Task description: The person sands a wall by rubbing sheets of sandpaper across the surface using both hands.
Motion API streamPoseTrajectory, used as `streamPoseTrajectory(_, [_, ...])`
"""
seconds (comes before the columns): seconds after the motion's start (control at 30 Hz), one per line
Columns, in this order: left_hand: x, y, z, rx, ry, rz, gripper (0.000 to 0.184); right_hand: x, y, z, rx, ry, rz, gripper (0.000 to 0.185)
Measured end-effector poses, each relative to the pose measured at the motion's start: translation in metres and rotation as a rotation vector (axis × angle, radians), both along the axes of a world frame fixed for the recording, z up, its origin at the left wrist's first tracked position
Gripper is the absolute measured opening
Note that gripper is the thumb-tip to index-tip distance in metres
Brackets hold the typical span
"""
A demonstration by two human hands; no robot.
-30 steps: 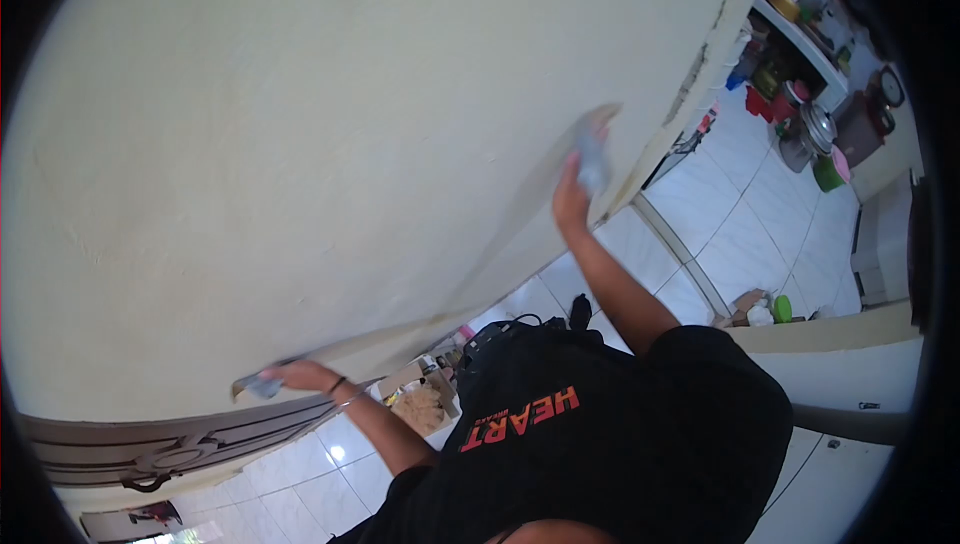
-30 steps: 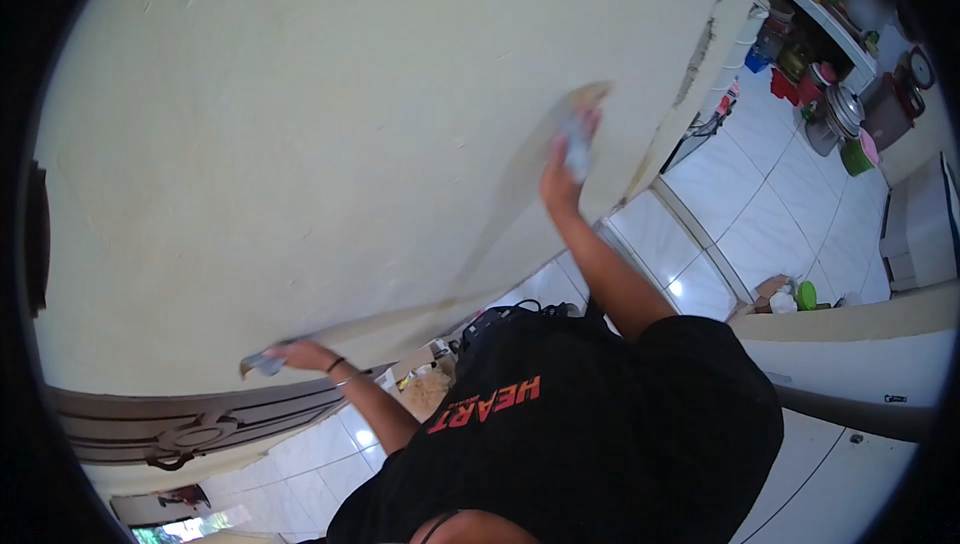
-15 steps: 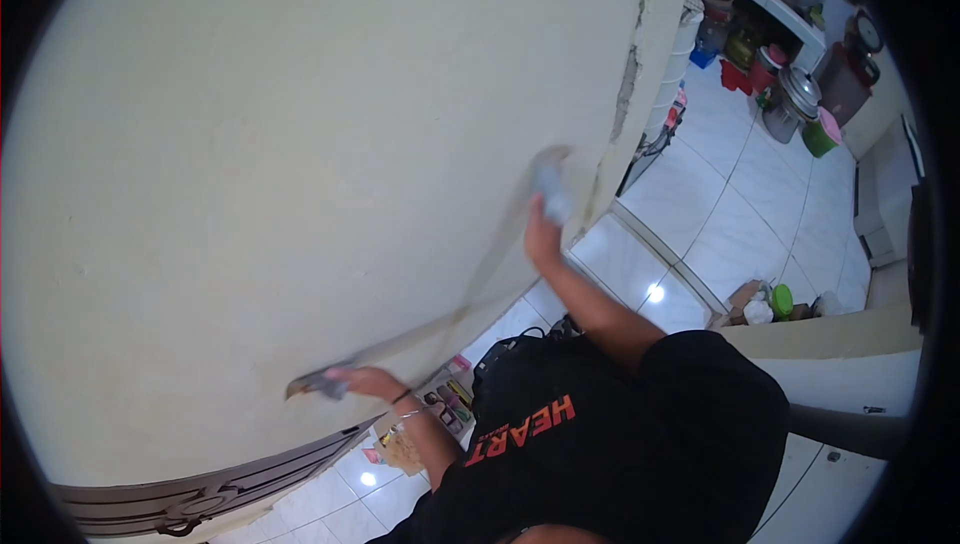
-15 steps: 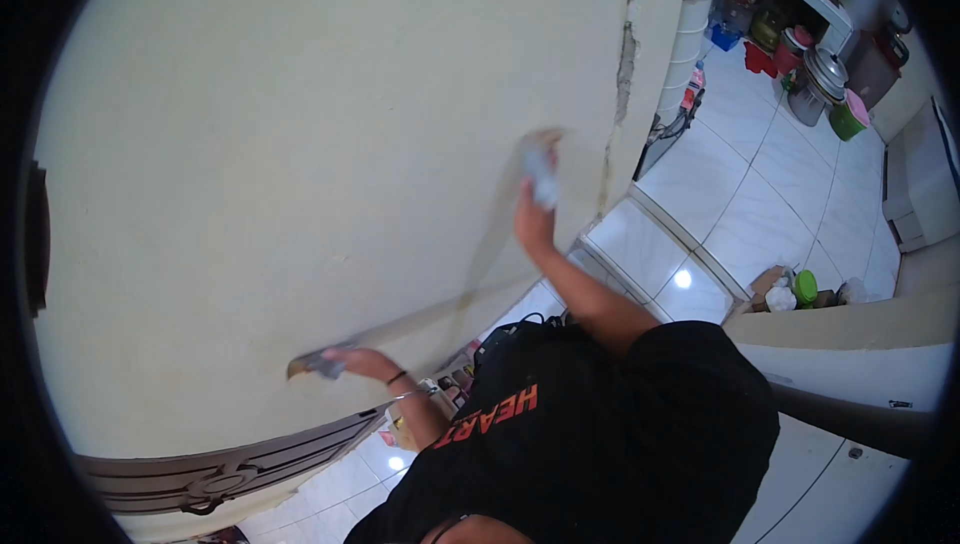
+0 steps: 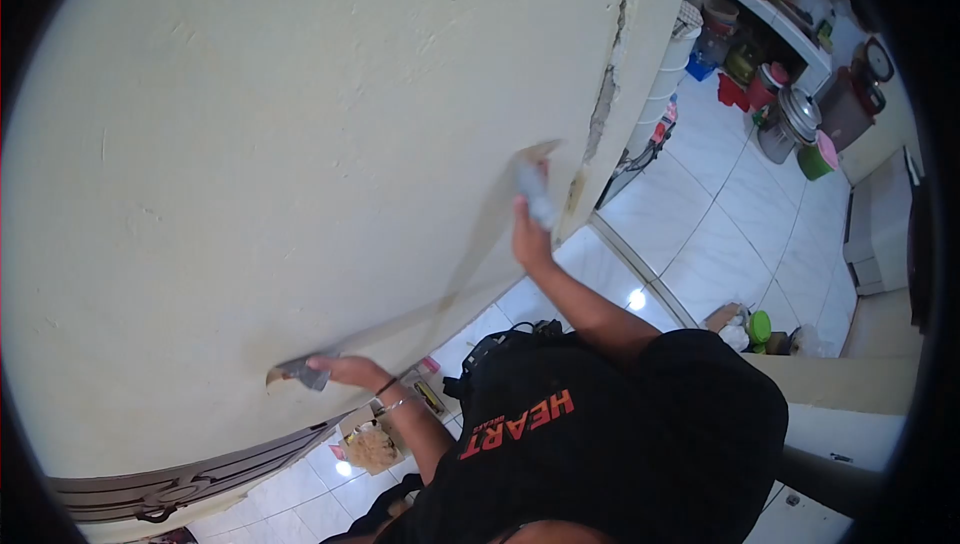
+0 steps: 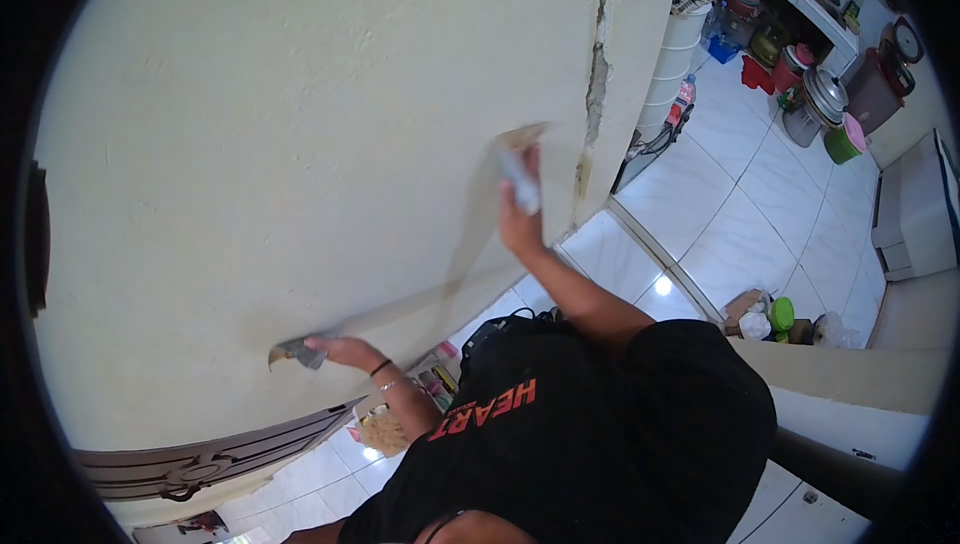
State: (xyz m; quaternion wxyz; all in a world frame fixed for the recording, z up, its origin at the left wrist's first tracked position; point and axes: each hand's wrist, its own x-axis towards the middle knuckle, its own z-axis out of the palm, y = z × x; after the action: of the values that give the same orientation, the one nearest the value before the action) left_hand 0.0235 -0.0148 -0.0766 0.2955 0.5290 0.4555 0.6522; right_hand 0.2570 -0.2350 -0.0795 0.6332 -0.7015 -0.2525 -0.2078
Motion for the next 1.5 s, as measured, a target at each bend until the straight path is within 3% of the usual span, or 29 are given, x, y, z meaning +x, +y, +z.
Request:
streamPoseTrajectory(0.03, [-0.001,-0.018,0.027,-0.099,-0.063,-0.046,0.072,0.017,-0.017,0.006,-0.031,0.312,-0.001,0.054])
streamPoseTrajectory(0.1, [-0.028,0.01,0.028,-0.138,-0.04,-0.001,0.073,0.048,-0.044,0.025,-0.105,0.944,0.002,0.05])
streamPoseTrajectory(0.13, [-0.027,0.014,0.041,-0.137,-0.037,0.004,0.073,0.062,-0.049,0.038,-0.107,0.946,0.007,0.05])
streamPoseTrajectory(0.2, [-0.015,0.018,0.081,-0.165,-0.293,0.042,0.07,0.076,-0.043,0.052,-0.006,0.742,0.042,0.051])
streamPoseTrajectory(0.23, [-0.007,0.015,0.086,-0.16,-0.292,0.052,0.07,0.078,-0.036,0.053,0.027,0.675,0.059,0.052])
streamPoseTrajectory(0.33, [0.022,-0.004,0.086,-0.012,-0.192,0.059,0.063,0.047,0.016,0.05,0.101,0.466,-0.228,0.052])
streamPoseTrajectory(0.4, [0.036,-0.019,0.056,0.229,0.188,0.095,0.063,0.002,0.023,0.065,-0.009,-0.213,-0.166,0.05])
streamPoseTrajectory(0.47, [0.035,-0.035,0.03,0.319,0.511,0.13,0.064,-0.019,0.02,0.032,-0.097,-0.202,-0.09,0.051])
streamPoseTrajectory(0.5, [0.026,-0.032,0.025,0.315,0.519,0.147,0.064,-0.024,0.018,0.011,-0.181,-0.199,-0.037,0.051])
streamPoseTrajectory(0.6, [-0.002,-0.01,0.016,0.1,0.149,0.013,0.063,-0.009,0.006,-0.02,0.099,0.185,-0.025,0.053])
streamPoseTrajectory(0.67, [-0.032,0.021,0.04,-0.139,0.012,-0.02,0.064,0.028,-0.015,0.002,0.101,0.672,-0.064,0.055])
streamPoseTrajectory(0.73, [-0.044,0.049,0.08,-0.033,-0.127,0.083,0.066,0.043,-0.014,0.059,0.189,0.953,-0.084,0.06])
streamPoseTrajectory(0.8, [-0.047,0.068,0.104,-0.052,-0.142,0.153,0.063,0.041,0.006,0.081,0.336,0.877,-0.097,0.063])
streamPoseTrajectory(0.83, [-0.036,0.069,0.112,0.297,-0.034,0.285,0.061,0.048,0.014,0.066,0.243,0.578,-0.138,0.064])
streamPoseTrajectory(0.87, [-0.036,0.06,0.107,0.291,-0.034,0.3,0.061,0.038,0.027,0.071,0.207,0.35,-0.176,0.063])
streamPoseTrajectory(0.93, [-0.025,0.045,0.088,0.382,0.218,0.257,0.058,-0.004,0.054,0.08,0.081,-0.099,-0.21,0.062])
streamPoseTrajectory(1.0, [-0.015,0.029,0.055,0.435,0.398,0.177,0.058,-0.048,0.069,0.07,-0.097,-0.282,-0.155,0.06])
streamPoseTrajectory(1.07, [-0.028,0.014,0.018,0.431,0.458,0.132,0.058,-0.076,0.069,0.029,-0.212,-0.309,-0.1,0.057])
streamPoseTrajectory(1.13, [-0.043,0.011,0.002,0.2,0.349,-0.052,0.059,-0.085,0.074,0.007,-0.313,-0.341,-0.054,0.055])
streamPoseTrajectory(1.2, [-0.07,0.048,0.006,0.186,0.303,0.03,0.06,-0.077,0.06,-0.002,-0.153,-0.011,-0.111,0.056])
streamPoseTrajectory(1.23, [-0.093,0.074,0.007,0.175,0.27,0.107,0.061,-0.06,0.048,-0.005,-0.07,0.406,-0.024,0.056])
streamPoseTrajectory(1.3, [-0.138,0.136,0.03,0.153,0.106,0.073,0.062,-0.034,0.054,0.018,0.132,0.719,-0.026,0.062])
streamPoseTrajectory(1.37, [-0.127,0.139,0.113,0.251,-0.155,0.116,0.061,-0.03,0.08,0.071,0.355,0.38,-0.125,0.068])
streamPoseTrajectory(1.4, [-0.12,0.137,0.128,0.252,-0.159,0.117,0.061,-0.034,0.095,0.083,0.461,0.145,-0.139,0.069])
streamPoseTrajectory(1.47, [-0.098,0.124,0.143,0.401,0.125,0.365,0.059,-0.067,0.116,0.099,0.192,-0.078,-0.172,0.065])
streamPoseTrajectory(1.5, [-0.086,0.114,0.124,0.511,0.256,0.271,0.056,-0.095,0.13,0.12,0.116,-0.255,-0.181,0.064])
